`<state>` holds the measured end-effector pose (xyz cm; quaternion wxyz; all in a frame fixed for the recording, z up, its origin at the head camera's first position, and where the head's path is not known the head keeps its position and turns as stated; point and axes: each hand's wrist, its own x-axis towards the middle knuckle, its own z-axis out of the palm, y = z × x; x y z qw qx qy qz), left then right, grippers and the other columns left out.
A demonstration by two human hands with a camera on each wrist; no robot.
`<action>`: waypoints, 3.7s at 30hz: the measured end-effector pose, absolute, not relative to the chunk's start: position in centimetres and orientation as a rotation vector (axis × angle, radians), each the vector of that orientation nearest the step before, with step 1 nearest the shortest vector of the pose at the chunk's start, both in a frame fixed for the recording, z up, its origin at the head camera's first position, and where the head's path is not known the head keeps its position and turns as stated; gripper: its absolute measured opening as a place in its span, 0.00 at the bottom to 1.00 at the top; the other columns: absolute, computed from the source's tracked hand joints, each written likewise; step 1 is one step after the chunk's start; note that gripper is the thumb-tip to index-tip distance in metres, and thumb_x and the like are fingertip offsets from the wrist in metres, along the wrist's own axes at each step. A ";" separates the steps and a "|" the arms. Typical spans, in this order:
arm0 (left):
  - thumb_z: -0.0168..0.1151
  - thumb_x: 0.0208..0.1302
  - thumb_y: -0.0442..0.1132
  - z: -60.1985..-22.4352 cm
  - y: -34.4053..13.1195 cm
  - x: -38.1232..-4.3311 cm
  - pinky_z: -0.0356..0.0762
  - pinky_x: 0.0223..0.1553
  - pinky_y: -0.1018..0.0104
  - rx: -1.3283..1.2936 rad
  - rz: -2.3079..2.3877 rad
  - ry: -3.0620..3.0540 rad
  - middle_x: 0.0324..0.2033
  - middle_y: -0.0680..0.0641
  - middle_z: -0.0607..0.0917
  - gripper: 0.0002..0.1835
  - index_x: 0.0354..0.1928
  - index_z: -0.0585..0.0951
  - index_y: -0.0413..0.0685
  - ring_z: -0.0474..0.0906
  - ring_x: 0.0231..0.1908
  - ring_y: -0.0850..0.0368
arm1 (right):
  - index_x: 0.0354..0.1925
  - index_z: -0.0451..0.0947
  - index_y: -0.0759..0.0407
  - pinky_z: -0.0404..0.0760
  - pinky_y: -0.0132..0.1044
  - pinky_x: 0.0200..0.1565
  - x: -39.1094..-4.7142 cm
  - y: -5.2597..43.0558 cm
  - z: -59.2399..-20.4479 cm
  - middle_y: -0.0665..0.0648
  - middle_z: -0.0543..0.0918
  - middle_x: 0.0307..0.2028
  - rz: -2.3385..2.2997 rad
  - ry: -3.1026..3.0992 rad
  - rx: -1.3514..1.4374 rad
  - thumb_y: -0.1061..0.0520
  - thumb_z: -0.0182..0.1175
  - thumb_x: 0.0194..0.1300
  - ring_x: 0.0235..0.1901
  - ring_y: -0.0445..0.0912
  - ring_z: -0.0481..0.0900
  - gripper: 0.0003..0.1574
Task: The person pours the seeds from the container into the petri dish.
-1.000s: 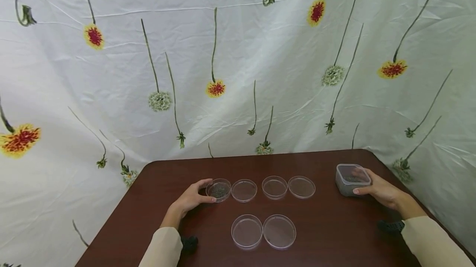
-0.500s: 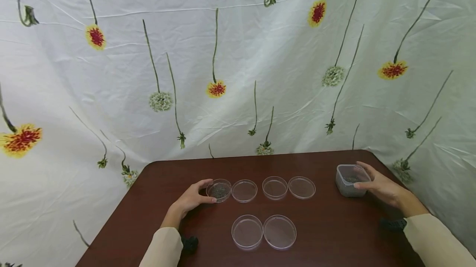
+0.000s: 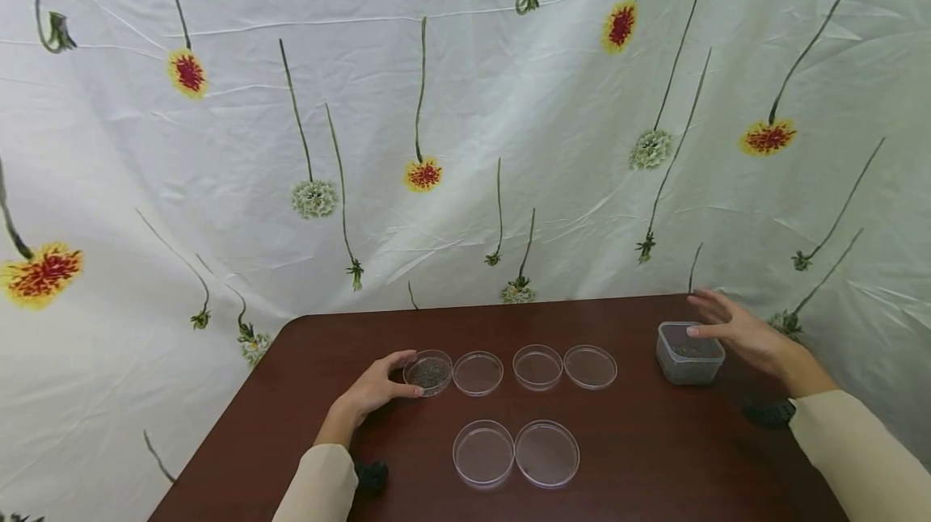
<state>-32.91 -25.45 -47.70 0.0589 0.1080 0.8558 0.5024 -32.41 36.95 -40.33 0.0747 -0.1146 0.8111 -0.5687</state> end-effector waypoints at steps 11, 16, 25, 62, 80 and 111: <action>0.80 0.58 0.38 -47.7 -25.5 -32.9 0.64 0.67 0.37 0.328 1.530 2.589 0.69 0.37 0.73 0.43 0.74 0.70 0.38 0.66 0.69 0.37 | 0.82 0.29 0.64 0.50 0.76 0.65 -33.0 34.8 -38.5 0.76 0.43 0.78 -1.611 2.519 -0.393 0.56 0.68 0.71 0.75 0.75 0.41 0.66; 0.80 0.58 0.38 -47.8 -25.5 -33.0 0.63 0.68 0.37 0.328 1.529 2.588 0.69 0.37 0.73 0.43 0.74 0.70 0.38 0.65 0.69 0.36 | 0.83 0.33 0.63 0.50 0.76 0.66 -33.5 33.6 -37.9 0.75 0.44 0.79 -1.600 2.490 -0.492 0.58 0.66 0.72 0.76 0.72 0.38 0.62; 0.79 0.59 0.37 -47.6 -25.4 -32.8 0.63 0.68 0.37 0.321 1.522 2.590 0.70 0.36 0.72 0.43 0.74 0.69 0.37 0.64 0.70 0.35 | 0.83 0.36 0.62 0.50 0.75 0.68 -34.4 30.1 -37.7 0.74 0.48 0.78 -1.576 2.466 -0.599 0.57 0.68 0.71 0.77 0.71 0.41 0.61; 0.80 0.58 0.37 -47.7 -25.4 -32.7 0.64 0.67 0.37 0.320 1.530 2.581 0.70 0.37 0.72 0.43 0.74 0.69 0.38 0.64 0.70 0.35 | 0.82 0.44 0.62 0.48 0.57 0.75 -37.2 14.5 -37.6 0.66 0.56 0.78 -1.576 2.165 -0.845 0.63 0.70 0.67 0.78 0.62 0.48 0.59; 0.80 0.57 0.36 -47.6 -25.6 -32.7 0.64 0.67 0.36 0.321 1.544 2.576 0.69 0.36 0.73 0.43 0.73 0.71 0.38 0.65 0.70 0.36 | 0.81 0.51 0.62 0.63 0.57 0.71 -37.7 8.2 -41.4 0.65 0.62 0.76 -1.474 2.145 -0.857 0.62 0.69 0.68 0.76 0.60 0.58 0.53; 0.80 0.58 0.37 -47.9 -25.6 -33.1 0.64 0.67 0.38 0.328 1.527 2.593 0.69 0.36 0.73 0.44 0.74 0.69 0.37 0.65 0.70 0.36 | 0.73 0.69 0.63 0.72 0.42 0.64 -38.3 3.7 -43.6 0.59 0.72 0.64 -0.457 2.614 -1.002 0.52 0.85 0.49 0.64 0.52 0.71 0.58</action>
